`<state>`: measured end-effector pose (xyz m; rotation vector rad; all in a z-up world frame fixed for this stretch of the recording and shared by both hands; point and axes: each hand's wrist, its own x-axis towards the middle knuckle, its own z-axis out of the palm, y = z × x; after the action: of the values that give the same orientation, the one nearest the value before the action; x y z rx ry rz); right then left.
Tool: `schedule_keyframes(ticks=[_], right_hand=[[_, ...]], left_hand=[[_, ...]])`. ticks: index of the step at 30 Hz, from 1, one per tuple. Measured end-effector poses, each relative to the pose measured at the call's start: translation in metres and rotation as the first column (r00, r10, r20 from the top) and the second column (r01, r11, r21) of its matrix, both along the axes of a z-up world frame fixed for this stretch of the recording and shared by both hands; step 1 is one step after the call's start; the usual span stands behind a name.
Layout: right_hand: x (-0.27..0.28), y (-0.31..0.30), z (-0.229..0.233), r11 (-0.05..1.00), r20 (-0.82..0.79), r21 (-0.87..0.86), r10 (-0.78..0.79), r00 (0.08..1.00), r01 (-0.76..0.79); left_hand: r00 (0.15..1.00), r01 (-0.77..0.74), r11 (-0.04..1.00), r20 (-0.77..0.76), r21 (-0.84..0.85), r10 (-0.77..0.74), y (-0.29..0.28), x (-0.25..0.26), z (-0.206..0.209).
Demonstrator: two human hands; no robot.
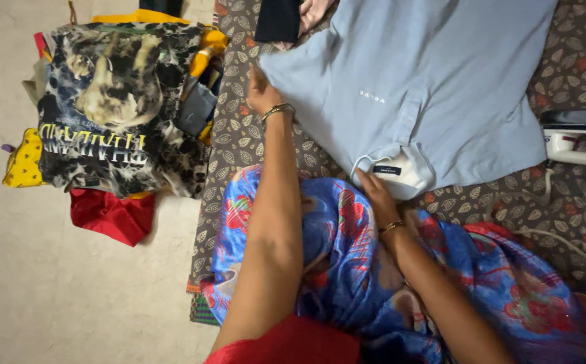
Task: The person irons a light blue polo shirt laid on a patterned mat, smoothing the sleeves, collar, and body with a white electric iron. The person adjusts the shirt and buttons the placket while continuing to iron.
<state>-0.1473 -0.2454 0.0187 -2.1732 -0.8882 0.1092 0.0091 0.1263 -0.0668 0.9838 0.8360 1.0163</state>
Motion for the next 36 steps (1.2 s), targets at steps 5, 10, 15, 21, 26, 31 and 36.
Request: schedule_keyframes(ticks=[5,10,15,21,26,31,36], right_hand=[[0.000,-0.018,-0.013,0.988,-0.324,-0.016,-0.149,0.934,0.152],[0.020,-0.039,0.015,0.868,-0.316,-0.003,-0.472,0.823,0.496],[0.048,-0.022,0.071,0.930,0.013,-0.011,-0.368,0.930,0.369],[0.093,-0.021,0.039,0.988,0.110,-0.028,-0.147,0.983,0.150],[0.111,-0.019,0.031,0.956,0.234,-0.172,-0.196,0.952,0.239],[0.095,-0.004,0.047,0.904,0.229,-0.298,-0.244,0.942,0.306],[0.089,-0.001,0.042,0.859,0.253,-0.366,-0.280,0.926,0.359]], left_hand=[[0.776,0.160,0.745,-0.549,0.648,0.310,-0.037,-0.026,0.065],[0.434,0.891,0.138,-0.718,0.433,-0.545,-0.163,-0.091,0.097],[0.046,0.997,0.068,-0.908,0.019,-0.416,-0.209,-0.112,0.100],[-0.012,0.993,0.107,-0.930,-0.055,-0.368,-0.202,-0.106,0.079],[-0.053,0.993,0.076,-0.911,-0.092,-0.410,-0.196,-0.102,0.078],[-0.166,0.981,0.036,-0.925,-0.189,-0.343,-0.194,-0.107,0.089],[-0.212,0.974,0.056,-0.969,-0.220,-0.131,-0.203,-0.126,0.125]])
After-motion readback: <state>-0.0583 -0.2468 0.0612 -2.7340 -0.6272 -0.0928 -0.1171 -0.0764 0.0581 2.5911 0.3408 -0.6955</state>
